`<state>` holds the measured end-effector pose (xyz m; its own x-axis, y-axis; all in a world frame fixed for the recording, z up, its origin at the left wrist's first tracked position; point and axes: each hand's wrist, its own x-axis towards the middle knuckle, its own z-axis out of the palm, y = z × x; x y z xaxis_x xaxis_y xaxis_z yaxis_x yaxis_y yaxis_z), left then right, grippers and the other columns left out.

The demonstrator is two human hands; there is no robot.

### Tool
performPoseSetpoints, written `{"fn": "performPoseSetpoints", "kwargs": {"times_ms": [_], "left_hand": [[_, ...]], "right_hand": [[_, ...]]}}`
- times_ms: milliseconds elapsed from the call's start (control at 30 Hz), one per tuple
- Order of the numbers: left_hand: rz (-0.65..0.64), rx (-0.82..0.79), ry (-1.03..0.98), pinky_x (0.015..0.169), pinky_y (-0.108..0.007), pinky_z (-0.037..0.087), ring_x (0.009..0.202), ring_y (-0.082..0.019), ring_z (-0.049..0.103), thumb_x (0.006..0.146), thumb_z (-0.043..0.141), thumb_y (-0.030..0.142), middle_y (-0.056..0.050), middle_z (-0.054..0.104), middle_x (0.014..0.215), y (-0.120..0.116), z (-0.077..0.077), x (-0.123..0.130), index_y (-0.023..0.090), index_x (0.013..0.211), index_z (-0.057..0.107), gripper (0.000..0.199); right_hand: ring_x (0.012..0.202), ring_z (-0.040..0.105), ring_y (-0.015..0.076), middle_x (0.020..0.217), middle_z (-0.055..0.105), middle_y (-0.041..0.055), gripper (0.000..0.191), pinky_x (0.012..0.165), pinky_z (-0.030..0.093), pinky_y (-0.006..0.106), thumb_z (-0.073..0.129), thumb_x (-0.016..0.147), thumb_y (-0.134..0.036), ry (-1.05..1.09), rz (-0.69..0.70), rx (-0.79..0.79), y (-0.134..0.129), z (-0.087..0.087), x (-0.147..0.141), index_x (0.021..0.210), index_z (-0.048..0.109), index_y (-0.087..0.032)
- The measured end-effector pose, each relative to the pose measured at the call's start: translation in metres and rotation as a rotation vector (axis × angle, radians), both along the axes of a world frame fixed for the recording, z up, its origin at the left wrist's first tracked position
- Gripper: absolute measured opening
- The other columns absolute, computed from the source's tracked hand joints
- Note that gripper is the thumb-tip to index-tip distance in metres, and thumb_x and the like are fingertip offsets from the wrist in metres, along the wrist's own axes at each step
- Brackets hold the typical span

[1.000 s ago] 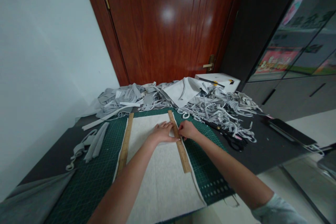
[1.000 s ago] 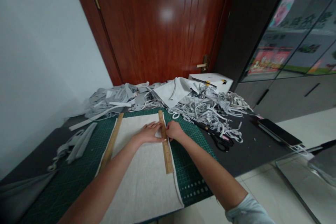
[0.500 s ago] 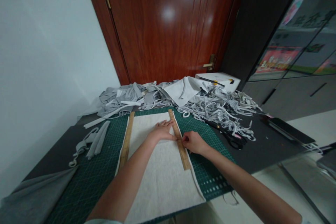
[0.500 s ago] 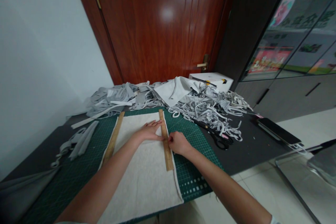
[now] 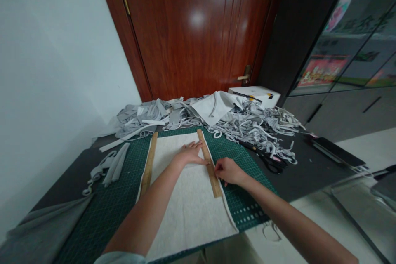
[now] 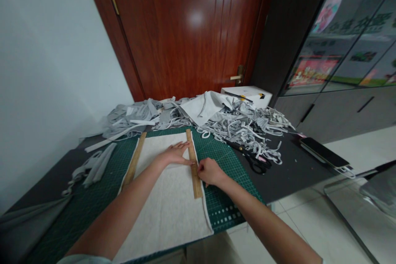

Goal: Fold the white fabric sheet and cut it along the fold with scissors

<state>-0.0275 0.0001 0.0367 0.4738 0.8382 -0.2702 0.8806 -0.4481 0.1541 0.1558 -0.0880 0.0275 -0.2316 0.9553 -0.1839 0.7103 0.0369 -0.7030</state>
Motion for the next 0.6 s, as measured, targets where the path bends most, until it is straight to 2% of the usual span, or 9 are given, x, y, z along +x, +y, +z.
{"fn": "performPoseSetpoints", "kwargs": {"times_ms": [233,367,467,600], "left_hand": [[0.009,-0.014,0.002,0.11,-0.053,0.017,0.143,-0.031,0.009,0.066,0.052,0.076,-0.007,0.008,0.157,-0.001,0.001,0.0,0.027,0.148,0.013,0.104],[0.011,-0.02,0.003,0.111,-0.054,0.016,0.143,-0.031,0.008,0.065,0.051,0.077,-0.007,0.007,0.157,0.0,0.0,0.0,0.027,0.149,0.012,0.105],[0.009,-0.026,0.005,0.111,-0.054,0.015,0.143,-0.03,0.007,0.065,0.051,0.077,-0.006,0.005,0.157,0.001,-0.001,0.0,0.028,0.149,0.011,0.104],[0.012,-0.031,0.005,0.111,-0.055,0.014,0.143,-0.03,0.006,0.065,0.051,0.077,-0.006,0.005,0.157,0.001,0.0,-0.001,0.028,0.149,0.011,0.106]], "right_hand": [[0.04,0.056,0.009,0.058,0.062,-0.0018,0.015,0.033,0.036,0.014,0.051,0.067,-0.006,0.068,-0.004,-0.059,-0.056,-0.002,0.009,0.07,0.061,-0.016],[0.04,0.054,0.0096,0.055,0.058,-0.004,0.016,0.032,0.037,0.015,0.05,0.065,-0.005,0.122,0.033,-0.139,-0.078,-0.005,0.013,0.067,0.059,-0.018],[0.039,0.051,0.0091,0.056,0.055,-0.0052,0.013,0.032,0.038,0.016,0.049,0.067,-0.009,0.215,0.041,-0.157,-0.082,-0.002,0.022,0.068,0.057,-0.019],[0.042,0.048,0.0101,0.059,0.052,-0.0056,0.014,0.034,0.037,0.018,0.05,0.074,-0.018,0.34,-0.009,-0.007,-0.069,0.01,0.033,0.084,0.059,-0.019]]}}
